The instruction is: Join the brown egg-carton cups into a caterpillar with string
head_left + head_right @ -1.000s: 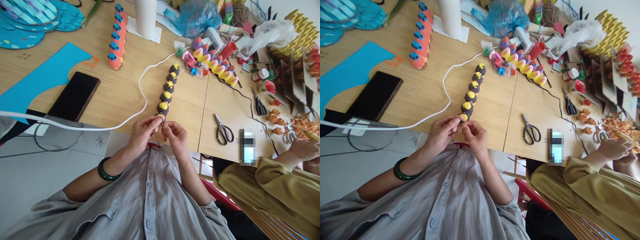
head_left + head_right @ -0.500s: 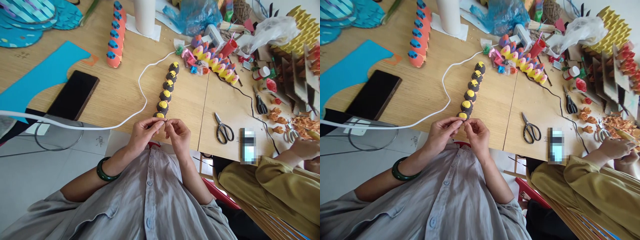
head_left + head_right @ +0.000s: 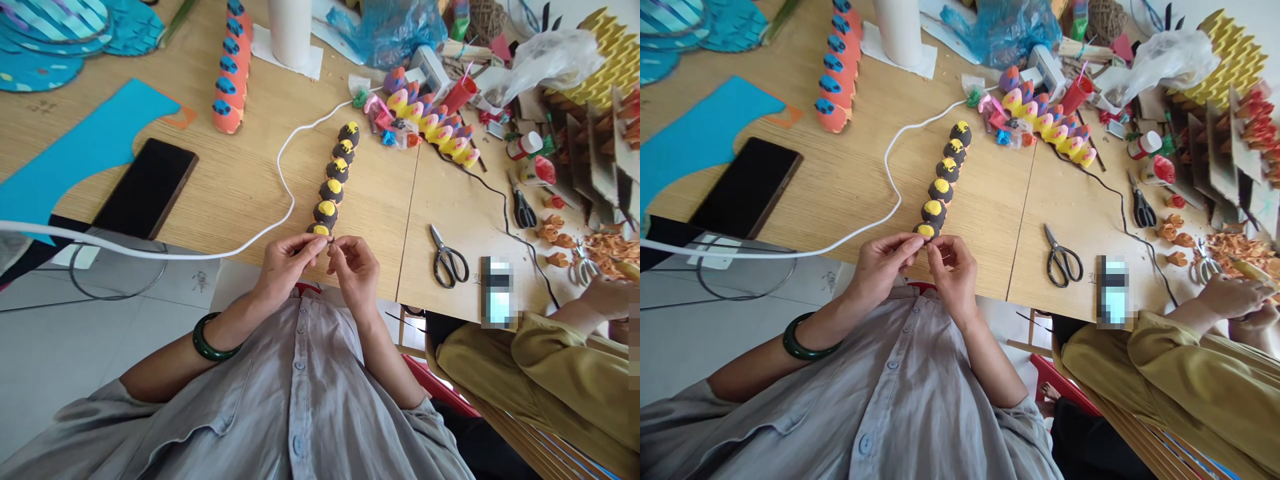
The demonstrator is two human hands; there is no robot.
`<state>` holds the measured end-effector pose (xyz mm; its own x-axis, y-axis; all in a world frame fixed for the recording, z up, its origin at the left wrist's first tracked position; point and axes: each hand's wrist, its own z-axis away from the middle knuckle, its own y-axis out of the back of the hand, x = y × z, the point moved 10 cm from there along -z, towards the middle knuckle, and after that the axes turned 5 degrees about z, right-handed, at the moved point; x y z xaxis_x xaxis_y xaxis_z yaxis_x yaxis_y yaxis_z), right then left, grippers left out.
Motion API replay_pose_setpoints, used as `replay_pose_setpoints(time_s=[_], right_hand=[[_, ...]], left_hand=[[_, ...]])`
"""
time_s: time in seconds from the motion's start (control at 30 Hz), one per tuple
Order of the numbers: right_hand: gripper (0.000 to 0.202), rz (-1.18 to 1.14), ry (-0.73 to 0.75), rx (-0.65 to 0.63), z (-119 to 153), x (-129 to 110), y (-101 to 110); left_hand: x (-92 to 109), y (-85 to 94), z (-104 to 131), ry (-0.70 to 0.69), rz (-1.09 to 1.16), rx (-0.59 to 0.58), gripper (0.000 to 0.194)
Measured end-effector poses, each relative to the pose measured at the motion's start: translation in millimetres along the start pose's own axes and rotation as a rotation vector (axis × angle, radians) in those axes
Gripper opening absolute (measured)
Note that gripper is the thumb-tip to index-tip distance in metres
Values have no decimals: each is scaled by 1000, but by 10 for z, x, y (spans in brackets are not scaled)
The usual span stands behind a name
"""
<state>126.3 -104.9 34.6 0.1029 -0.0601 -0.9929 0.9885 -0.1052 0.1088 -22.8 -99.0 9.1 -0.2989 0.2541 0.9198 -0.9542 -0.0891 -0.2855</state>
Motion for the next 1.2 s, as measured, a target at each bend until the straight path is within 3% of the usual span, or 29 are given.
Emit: replay_pose_setpoints(time_s=[0.27,0.57,0.83,1.2], right_hand=[[27,-80,-25,74,33,11,36],[11,87,149,63,71,-94,89],[11,92,182,37,80,-124,65],[11,96,164,-10,51,-114,63]], left_hand=[[-9,-24,7,4,11,-25,30],[-44,-44,10,42,-2,-64,31],[-38,-53,4,42,-46,-79,33],[-159,-92,14,160,55,-124,31]])
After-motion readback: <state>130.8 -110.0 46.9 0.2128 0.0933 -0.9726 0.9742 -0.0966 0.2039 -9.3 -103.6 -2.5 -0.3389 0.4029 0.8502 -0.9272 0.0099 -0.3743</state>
